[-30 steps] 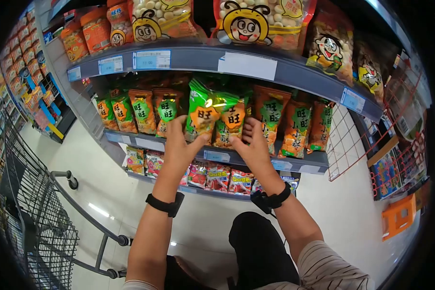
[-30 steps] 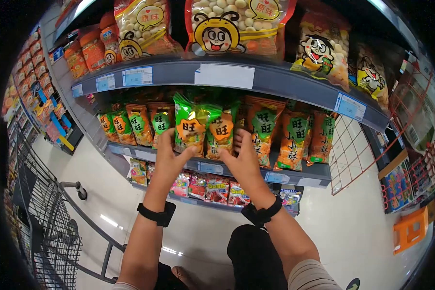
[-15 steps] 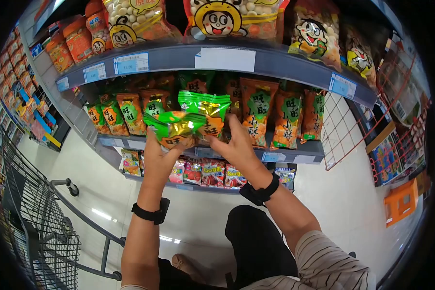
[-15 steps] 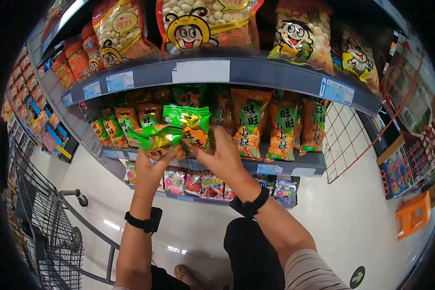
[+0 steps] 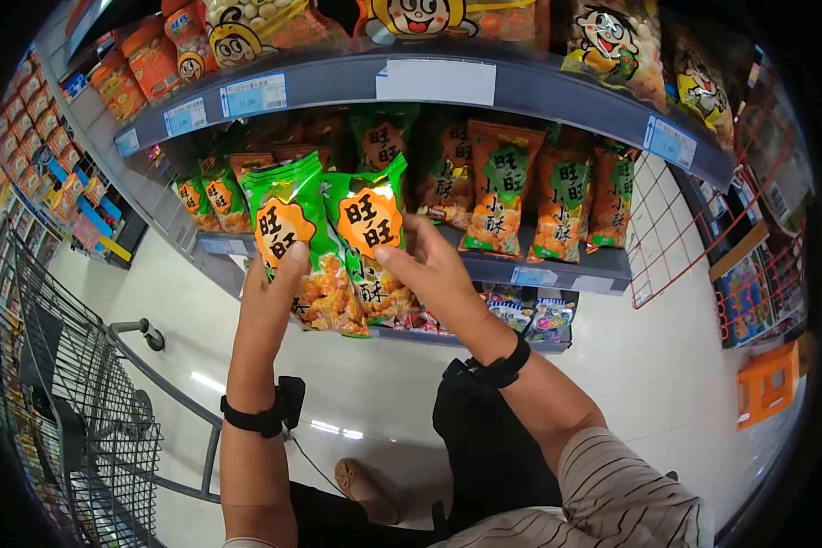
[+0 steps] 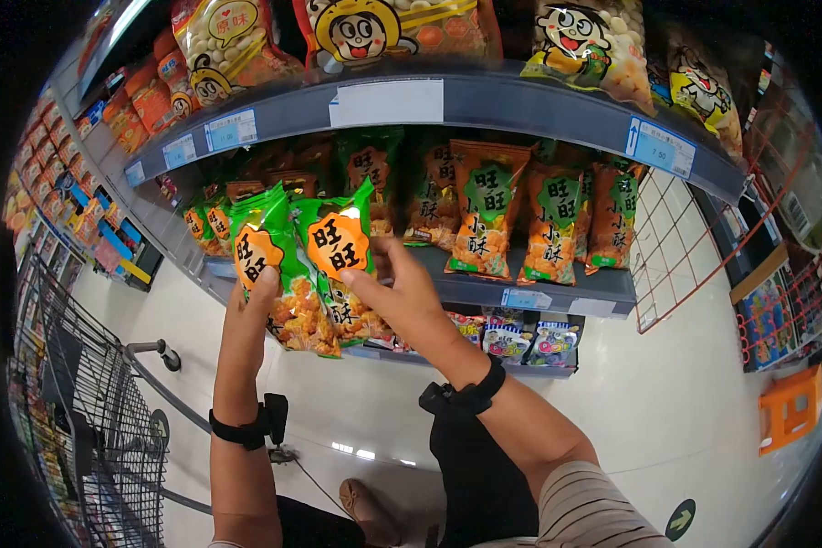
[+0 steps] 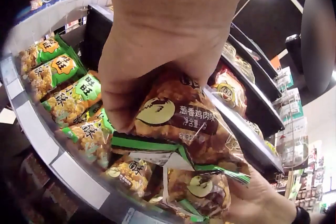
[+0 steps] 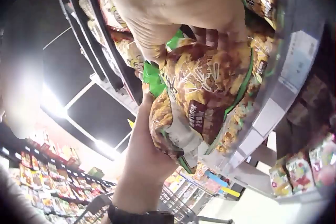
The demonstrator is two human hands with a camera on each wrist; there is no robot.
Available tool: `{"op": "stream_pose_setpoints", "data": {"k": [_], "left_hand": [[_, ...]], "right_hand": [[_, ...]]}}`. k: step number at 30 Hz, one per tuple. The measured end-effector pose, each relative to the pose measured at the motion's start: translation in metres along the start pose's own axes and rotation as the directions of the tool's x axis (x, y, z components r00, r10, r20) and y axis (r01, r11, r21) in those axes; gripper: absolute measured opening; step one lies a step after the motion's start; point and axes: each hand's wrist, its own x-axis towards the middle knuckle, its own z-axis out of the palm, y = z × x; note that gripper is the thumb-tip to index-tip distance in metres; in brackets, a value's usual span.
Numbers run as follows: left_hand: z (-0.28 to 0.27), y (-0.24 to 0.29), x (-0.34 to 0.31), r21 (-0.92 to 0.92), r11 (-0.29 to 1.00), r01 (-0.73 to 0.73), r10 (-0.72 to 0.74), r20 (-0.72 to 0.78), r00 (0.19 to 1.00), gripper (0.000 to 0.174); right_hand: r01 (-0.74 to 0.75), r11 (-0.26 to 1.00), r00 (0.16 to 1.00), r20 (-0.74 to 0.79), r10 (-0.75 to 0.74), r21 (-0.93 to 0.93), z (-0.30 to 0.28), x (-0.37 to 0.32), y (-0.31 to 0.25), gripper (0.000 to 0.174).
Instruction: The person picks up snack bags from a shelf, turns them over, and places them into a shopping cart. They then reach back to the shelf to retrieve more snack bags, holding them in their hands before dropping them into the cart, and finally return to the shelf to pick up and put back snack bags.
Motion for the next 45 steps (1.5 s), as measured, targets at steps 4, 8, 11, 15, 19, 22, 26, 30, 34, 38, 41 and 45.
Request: {"op": "stream_pose_setpoints", "data": {"k": [4, 8, 11, 15, 19, 22, 26, 30, 34, 38, 41, 45], "left_hand": [[-0.004, -0.003, -0.009, -0.085, 0.99, 0.11, -0.108, 0.03, 0.994, 0.059], [-0.01, -0.02, -0.01, -0.11, 0.984, 0.142, -0.135, 0.066, 0.989, 0.061], [-0.01, -0.02, -0.013, -0.149, 0.965, 0.218, -0.204, 0.102, 0.974, 0.061], [-0.008, -0.026, -0.017, -0.171, 0.955, 0.242, -0.226, 0.106, 0.968, 0.063], [-0.001, -0.028, -0.015, -0.261, 0.927, 0.268, -0.238, 0.14, 0.961, 0.069], [0.003, -0.027, -0.016, -0.258, 0.918, 0.3, -0.266, 0.159, 0.951, 0.072], [0.012, -0.021, -0.023, -0.183, 0.95, 0.255, -0.239, 0.106, 0.965, 0.073], [0.017, -0.025, -0.027, -0.075, 0.977, 0.198, -0.197, 0.025, 0.98, 0.074], [0.025, -0.025, -0.03, 0.039, 0.992, 0.116, -0.116, -0.007, 0.993, 0.07], [0.03, -0.019, -0.035, 0.128, 0.99, 0.058, -0.056, -0.017, 0.998, 0.066], [0.023, -0.01, -0.036, 0.132, 0.984, 0.117, -0.125, 0.053, 0.991, 0.067], [0.019, 0.0, -0.033, 0.123, 0.984, 0.127, -0.138, 0.081, 0.987, 0.062]], "right_hand": [[-0.241, 0.95, 0.97, 0.082, 0.229, 0.198, -0.001, -0.016, 0.009, 0.044], [-0.323, 0.833, 0.946, 0.123, 0.3, 0.449, 0.0, -0.028, 0.022, 0.04], [-0.37, 0.734, 0.928, 0.185, 0.324, 0.57, -0.002, -0.034, 0.022, 0.04], [-0.459, 0.556, 0.888, 0.328, 0.323, 0.693, -0.012, -0.037, 0.032, 0.049], [-0.467, 0.522, 0.883, 0.349, 0.313, 0.714, -0.011, -0.048, 0.016, 0.052], [-0.489, 0.505, 0.867, 0.333, 0.37, 0.712, -0.014, -0.05, 0.024, 0.057], [-0.446, 0.517, 0.891, 0.307, 0.336, 0.73, -0.01, -0.053, 0.032, 0.064], [-0.404, 0.487, 0.909, 0.277, 0.312, 0.774, 0.0, -0.055, 0.034, 0.059], [-0.366, 0.527, 0.924, 0.232, 0.304, 0.767, 0.004, -0.059, 0.041, 0.055], [-0.447, 0.434, 0.886, 0.319, 0.337, 0.782, 0.003, -0.063, 0.045, 0.056], [-0.491, 0.384, 0.864, 0.38, 0.329, 0.782, 0.005, -0.064, 0.038, 0.059], [-0.542, 0.336, 0.829, 0.425, 0.363, 0.771, 0.006, -0.072, 0.035, 0.06]]}}
